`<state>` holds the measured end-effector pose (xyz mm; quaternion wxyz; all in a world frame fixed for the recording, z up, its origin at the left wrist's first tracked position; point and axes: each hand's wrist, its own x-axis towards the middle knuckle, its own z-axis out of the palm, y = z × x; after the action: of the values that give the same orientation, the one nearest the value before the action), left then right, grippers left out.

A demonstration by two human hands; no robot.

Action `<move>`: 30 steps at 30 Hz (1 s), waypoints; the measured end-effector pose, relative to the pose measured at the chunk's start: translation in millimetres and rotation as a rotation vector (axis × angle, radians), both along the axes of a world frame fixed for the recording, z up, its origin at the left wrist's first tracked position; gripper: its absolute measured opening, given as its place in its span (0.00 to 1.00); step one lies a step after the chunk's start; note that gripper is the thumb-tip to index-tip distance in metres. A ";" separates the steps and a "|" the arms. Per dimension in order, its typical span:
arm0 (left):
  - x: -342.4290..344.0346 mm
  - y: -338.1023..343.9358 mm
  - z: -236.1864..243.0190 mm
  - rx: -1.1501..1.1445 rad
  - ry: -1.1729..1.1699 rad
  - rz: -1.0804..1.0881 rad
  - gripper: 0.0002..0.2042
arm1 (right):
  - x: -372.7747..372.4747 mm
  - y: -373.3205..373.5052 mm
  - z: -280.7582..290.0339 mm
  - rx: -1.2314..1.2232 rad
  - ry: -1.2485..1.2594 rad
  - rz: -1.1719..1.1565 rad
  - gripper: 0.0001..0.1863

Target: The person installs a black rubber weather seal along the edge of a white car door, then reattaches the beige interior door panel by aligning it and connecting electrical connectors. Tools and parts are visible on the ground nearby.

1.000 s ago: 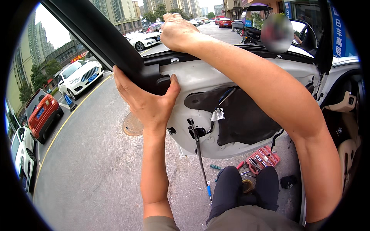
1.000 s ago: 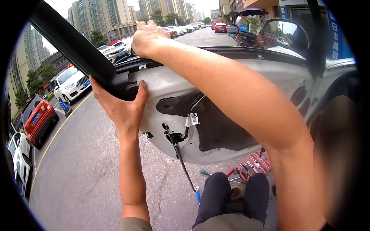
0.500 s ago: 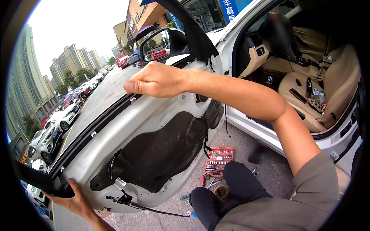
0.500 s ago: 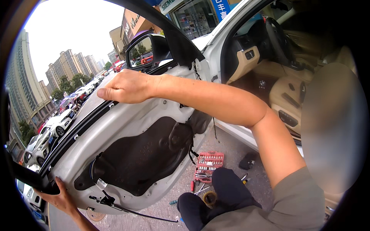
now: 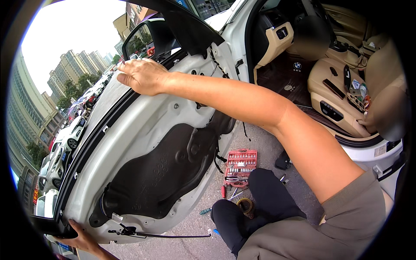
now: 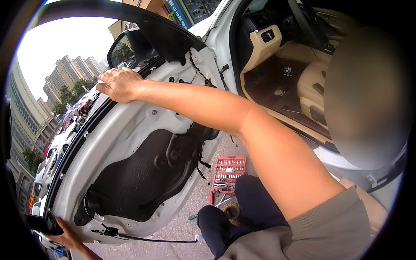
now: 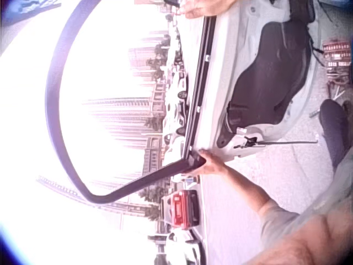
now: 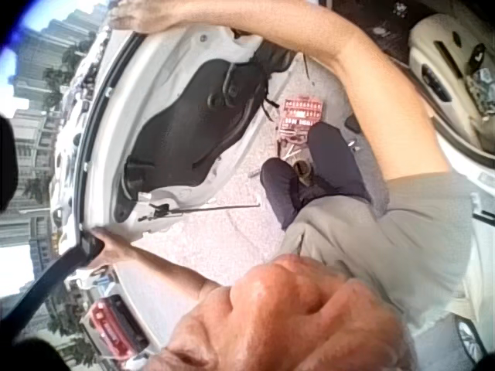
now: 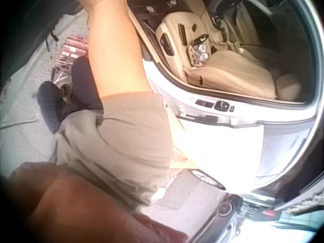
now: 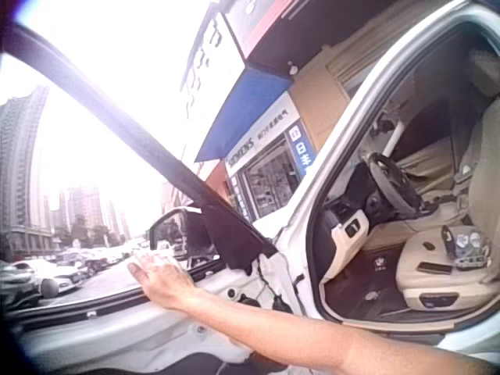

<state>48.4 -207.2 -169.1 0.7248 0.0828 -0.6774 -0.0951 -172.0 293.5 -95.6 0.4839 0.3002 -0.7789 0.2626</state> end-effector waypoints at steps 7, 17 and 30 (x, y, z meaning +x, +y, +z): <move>29.4 49.7 28.0 -0.490 -0.003 0.417 0.47 | 30.8 -12.6 -47.1 -0.061 0.201 -0.066 0.26; -37.9 121.2 96.0 -0.403 -0.885 -0.132 0.25 | 36.6 3.4 -72.7 -0.172 0.416 -0.085 0.22; -48.0 103.5 79.5 -0.546 -0.606 -0.063 0.27 | 16.3 152.5 -64.7 -0.029 -0.117 -0.344 0.31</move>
<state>0.4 -103.7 -89.7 0.4844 -0.1092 -0.8628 0.0944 -155.8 445.9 -160.3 0.4800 0.1396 -0.8417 0.2040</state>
